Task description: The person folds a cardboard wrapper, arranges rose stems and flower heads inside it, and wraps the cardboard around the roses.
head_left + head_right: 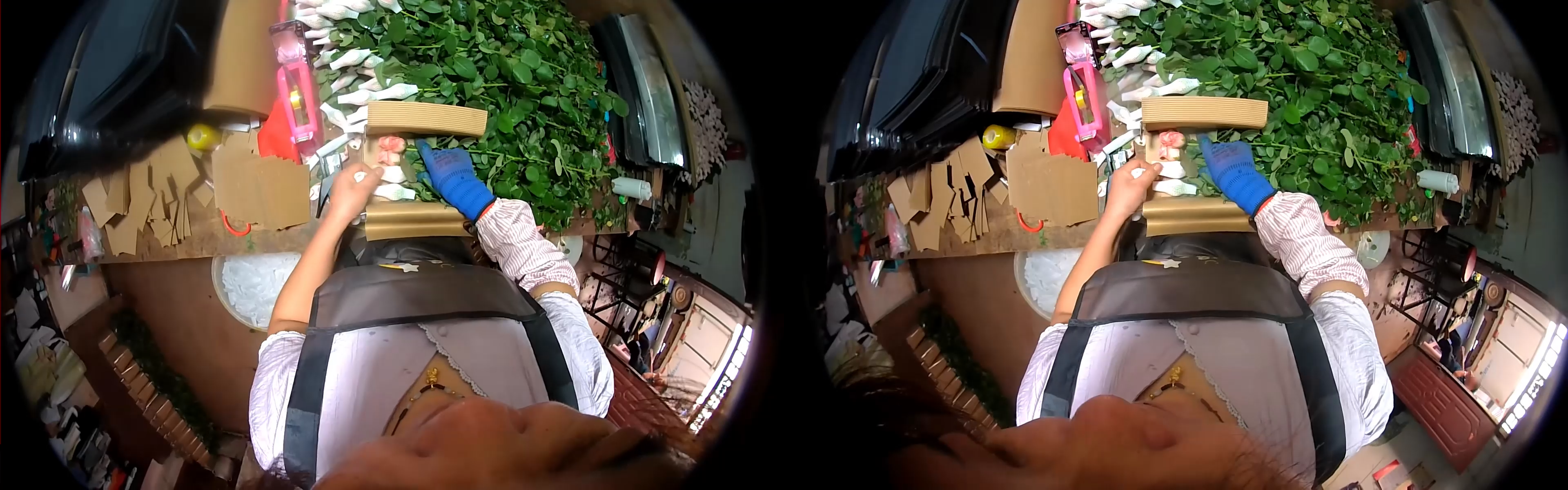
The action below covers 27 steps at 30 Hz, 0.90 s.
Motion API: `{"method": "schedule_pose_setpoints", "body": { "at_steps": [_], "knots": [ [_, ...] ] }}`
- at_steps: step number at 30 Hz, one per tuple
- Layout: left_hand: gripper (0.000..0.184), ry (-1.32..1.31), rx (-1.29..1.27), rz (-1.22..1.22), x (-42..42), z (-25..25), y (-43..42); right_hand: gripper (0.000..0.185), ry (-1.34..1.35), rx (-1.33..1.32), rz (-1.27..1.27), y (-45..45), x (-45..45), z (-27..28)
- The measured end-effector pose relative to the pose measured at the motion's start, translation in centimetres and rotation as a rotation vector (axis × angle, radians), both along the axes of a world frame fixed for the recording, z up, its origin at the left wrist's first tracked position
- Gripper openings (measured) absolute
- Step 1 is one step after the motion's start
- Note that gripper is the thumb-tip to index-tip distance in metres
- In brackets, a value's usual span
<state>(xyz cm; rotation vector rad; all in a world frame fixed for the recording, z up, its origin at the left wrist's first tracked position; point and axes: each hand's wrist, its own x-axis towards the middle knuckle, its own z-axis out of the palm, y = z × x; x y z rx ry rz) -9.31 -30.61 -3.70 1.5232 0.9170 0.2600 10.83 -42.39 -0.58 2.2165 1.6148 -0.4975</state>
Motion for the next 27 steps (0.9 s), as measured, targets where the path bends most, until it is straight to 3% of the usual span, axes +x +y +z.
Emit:
{"method": "schedule_pose_setpoints", "body": {
  "at_steps": [1,4,6,10,11,13,14,15,18,19,22,27],
  "knots": [
    [0.030,-0.015,-0.124,0.010,-0.6,0.4,0.4,0.052,0.007,-0.031,-0.001,0.2,-0.1,0.9],
    [0.022,-0.170,-0.282,0.310,-2.1,2.0,1.3,0.074,0.013,0.072,0.011,-0.9,0.8,-2.0],
    [0.022,-0.308,-0.251,0.393,-3.8,3.2,3.3,0.077,0.055,0.029,-0.056,-0.7,0.5,0.3],
    [0.020,-0.274,-0.121,0.095,-6.2,0.7,2.7,0.062,0.368,0.175,-0.293,-1.5,0.6,8.7],
    [0.020,0.010,-0.083,-0.024,-6.4,0.6,2.9,0.058,0.460,0.223,-0.357,-1.6,0.7,9.5],
    [0.030,-0.029,0.102,-0.080,-4.9,-0.4,2.0,0.049,0.586,0.304,-0.284,-2.0,0.5,8.5],
    [0.033,-0.006,0.209,-0.108,-3.3,1.8,1.4,0.045,0.649,0.344,-0.247,-2.2,0.4,8.1],
    [0.038,-0.036,0.264,-0.187,-2.4,1.1,1.3,0.036,0.857,0.196,-0.332,-1.4,-0.4,9.7],
    [0.032,0.151,0.025,-0.544,-1.1,2.0,2.3,0.030,0.477,0.104,0.104,-0.8,-0.8,6.7],
    [0.034,0.095,0.058,-0.538,-1.1,1.6,2.3,0.025,0.469,0.110,0.134,-0.9,-0.8,6.1],
    [0.032,0.037,-0.155,-0.386,-1.2,1.9,1.8,0.024,0.398,0.041,0.189,-0.2,-1.2,5.3],
    [0.031,-0.022,-0.119,-0.164,-2.2,0.0,0.0,0.023,0.273,-0.047,0.211,0.5,-1.9,3.4]
  ]
}}
